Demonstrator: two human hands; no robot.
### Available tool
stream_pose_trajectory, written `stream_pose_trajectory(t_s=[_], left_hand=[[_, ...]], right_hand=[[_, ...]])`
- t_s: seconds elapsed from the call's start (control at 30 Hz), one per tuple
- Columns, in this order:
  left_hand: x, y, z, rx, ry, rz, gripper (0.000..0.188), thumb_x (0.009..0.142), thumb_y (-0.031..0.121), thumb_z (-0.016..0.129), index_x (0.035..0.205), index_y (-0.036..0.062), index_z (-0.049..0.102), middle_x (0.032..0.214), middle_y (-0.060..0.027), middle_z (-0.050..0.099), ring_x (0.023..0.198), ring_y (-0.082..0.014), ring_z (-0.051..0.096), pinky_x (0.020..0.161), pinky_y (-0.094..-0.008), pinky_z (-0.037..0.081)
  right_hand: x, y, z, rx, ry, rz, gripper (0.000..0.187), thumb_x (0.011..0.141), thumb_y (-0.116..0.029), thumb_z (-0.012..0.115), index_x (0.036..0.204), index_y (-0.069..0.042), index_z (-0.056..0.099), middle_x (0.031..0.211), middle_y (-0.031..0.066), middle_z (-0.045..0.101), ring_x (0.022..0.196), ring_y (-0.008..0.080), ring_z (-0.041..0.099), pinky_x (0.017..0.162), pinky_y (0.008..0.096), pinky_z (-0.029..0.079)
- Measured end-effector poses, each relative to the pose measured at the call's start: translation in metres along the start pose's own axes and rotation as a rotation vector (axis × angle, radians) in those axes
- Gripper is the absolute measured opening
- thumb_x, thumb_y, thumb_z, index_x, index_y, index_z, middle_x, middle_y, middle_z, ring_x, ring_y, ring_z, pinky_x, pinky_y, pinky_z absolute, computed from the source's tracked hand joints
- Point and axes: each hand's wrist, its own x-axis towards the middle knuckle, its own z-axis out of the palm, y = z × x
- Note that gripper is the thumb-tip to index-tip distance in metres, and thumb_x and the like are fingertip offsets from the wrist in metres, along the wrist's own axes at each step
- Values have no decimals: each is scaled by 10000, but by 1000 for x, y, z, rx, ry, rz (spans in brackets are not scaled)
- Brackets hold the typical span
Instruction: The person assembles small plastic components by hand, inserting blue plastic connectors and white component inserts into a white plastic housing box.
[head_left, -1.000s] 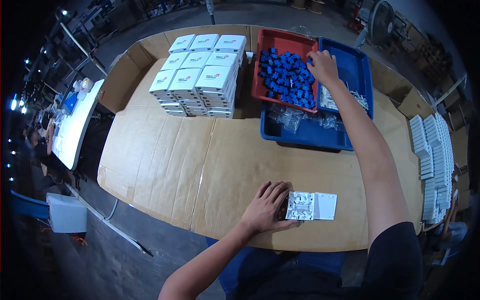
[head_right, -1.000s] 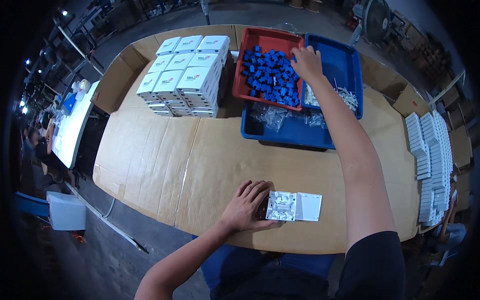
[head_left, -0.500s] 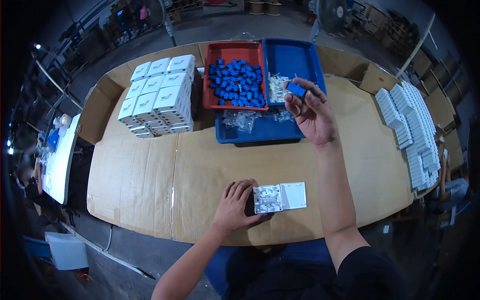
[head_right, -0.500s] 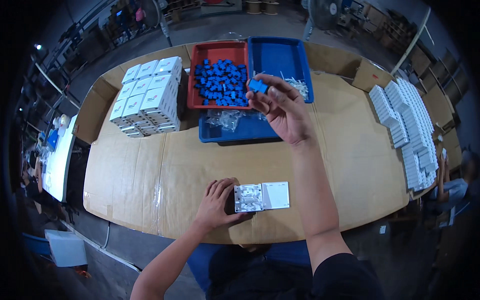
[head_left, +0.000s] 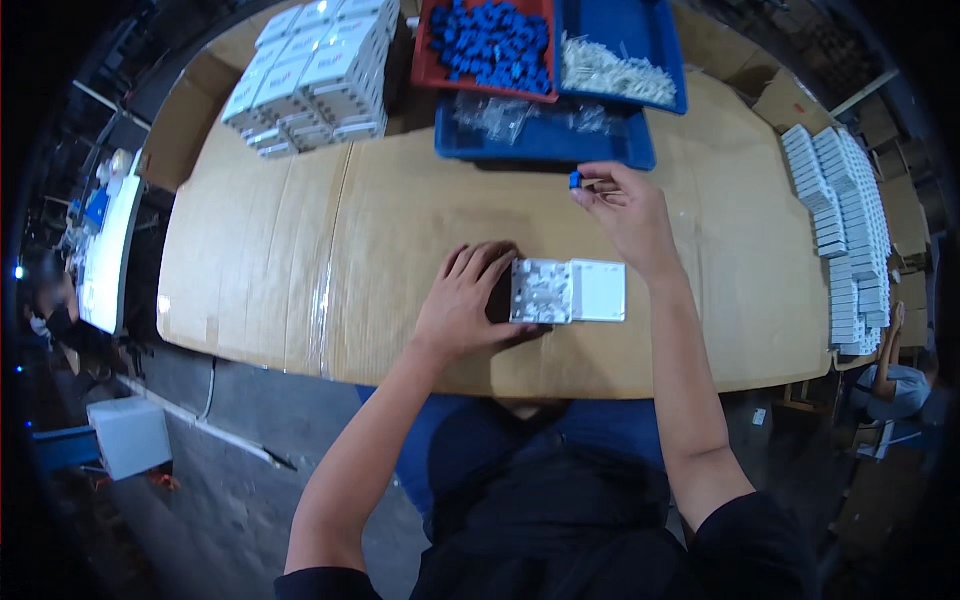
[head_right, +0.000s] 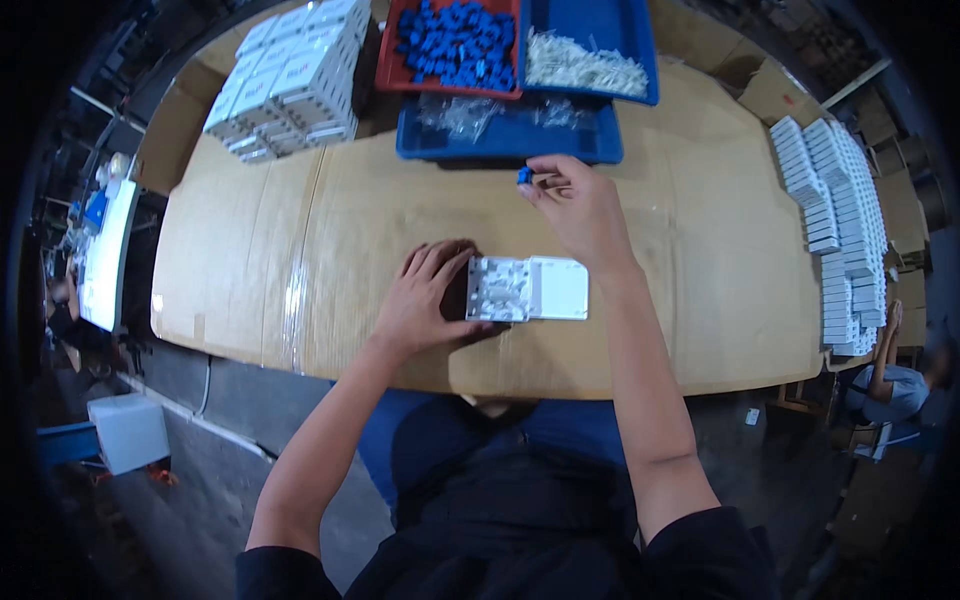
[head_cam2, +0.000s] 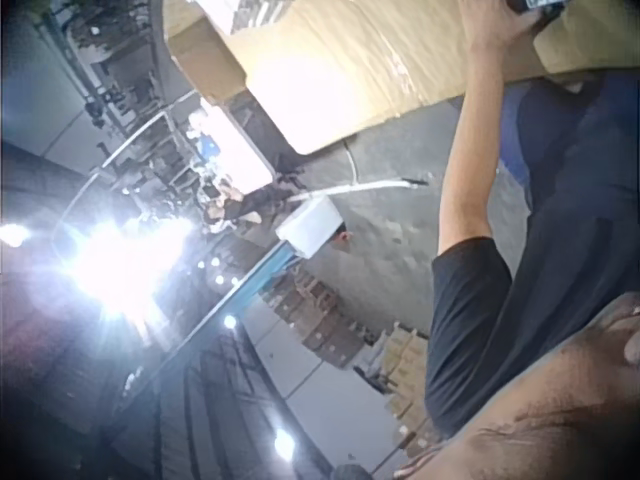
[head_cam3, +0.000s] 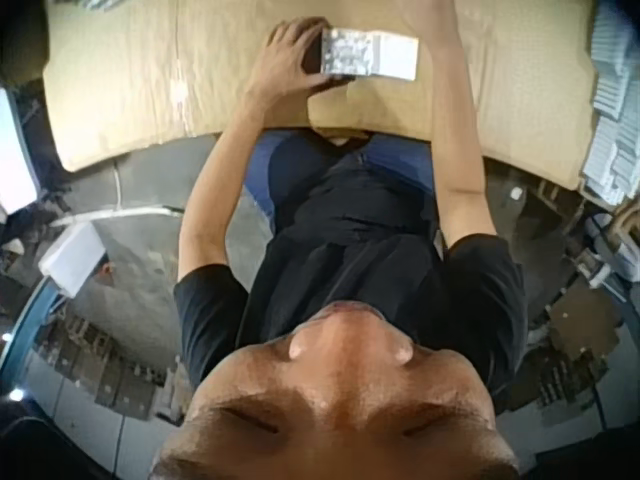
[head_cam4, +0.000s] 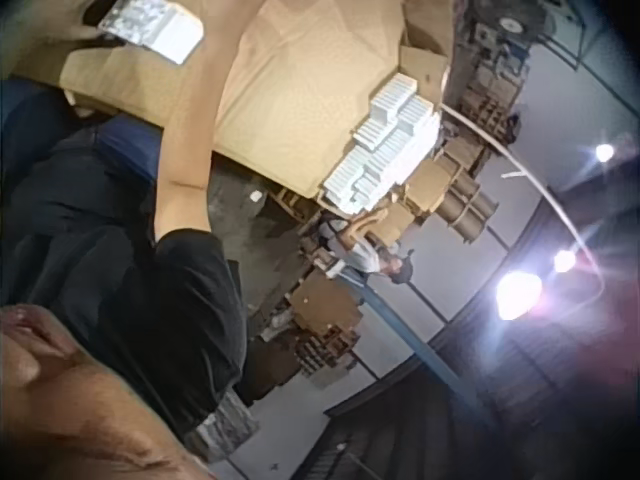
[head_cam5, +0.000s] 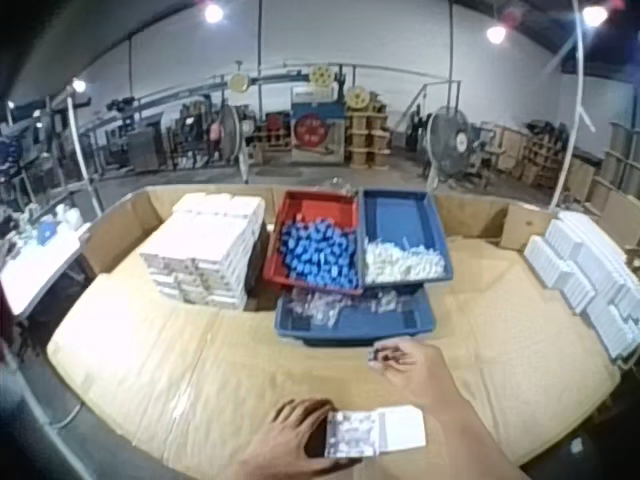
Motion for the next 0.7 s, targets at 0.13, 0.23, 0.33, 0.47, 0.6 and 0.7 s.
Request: stream_pose_trajectory(t_s=[0.13, 0.23, 0.33, 0.47, 0.6, 0.7], left_hand=[[-3, -3, 3, -10, 3, -43, 934, 744, 597, 811, 1438, 30, 547, 1497, -113, 534, 1440, -316, 457, 1247, -507, 297], [-3, -5, 4, -20, 25, -42, 910, 748, 587, 812, 1421, 30, 558, 1494, -95, 539, 1431, -304, 470, 1242, -502, 307], [-6, -4, 4, -20, 25, -39, 901, 750, 581, 812, 1418, 31, 560, 1496, -90, 535, 1427, -297, 474, 1241, -498, 309], [-8, -3, 4, -32, 12, -53, 898, 753, 566, 813, 1426, 33, 552, 1499, -88, 529, 1425, -293, 474, 1241, -495, 308], [-8, -4, 4, -35, 23, -67, 901, 755, 558, 812, 1437, 35, 541, 1496, -95, 530, 1426, -296, 471, 1240, -493, 309], [-6, -4, 2, -43, 13, -69, 905, 756, 556, 812, 1445, 38, 534, 1496, -99, 530, 1427, -297, 471, 1239, -494, 310]], right_hand=[[-46, 31, 33, -397, 21, -166, 273, 875, -83, 810, 1121, 8, 732, 1044, 132, 737, 988, 287, 723, 901, 361, 550], [-64, 30, 50, -400, -17, -197, 273, 872, -71, 807, 1118, 15, 724, 1107, 117, 717, 1025, 302, 703, 911, 360, 551], [-68, 36, 59, -389, -37, -243, 268, 864, -69, 812, 1105, 6, 723, 1150, 110, 696, 1063, 294, 694, 911, 363, 554], [-66, 39, 65, -450, -70, -210, 266, 866, -89, 814, 1101, -2, 726, 1128, 108, 702, 1049, 294, 694, 905, 378, 560], [-63, 42, 65, -488, -134, -229, 272, 856, -86, 813, 1102, -4, 732, 1132, 104, 715, 1063, 294, 689, 916, 381, 558], [-61, 40, 67, -529, -141, -259, 272, 839, -57, 817, 1093, 6, 742, 1140, 108, 724, 1080, 281, 689, 940, 369, 550]])
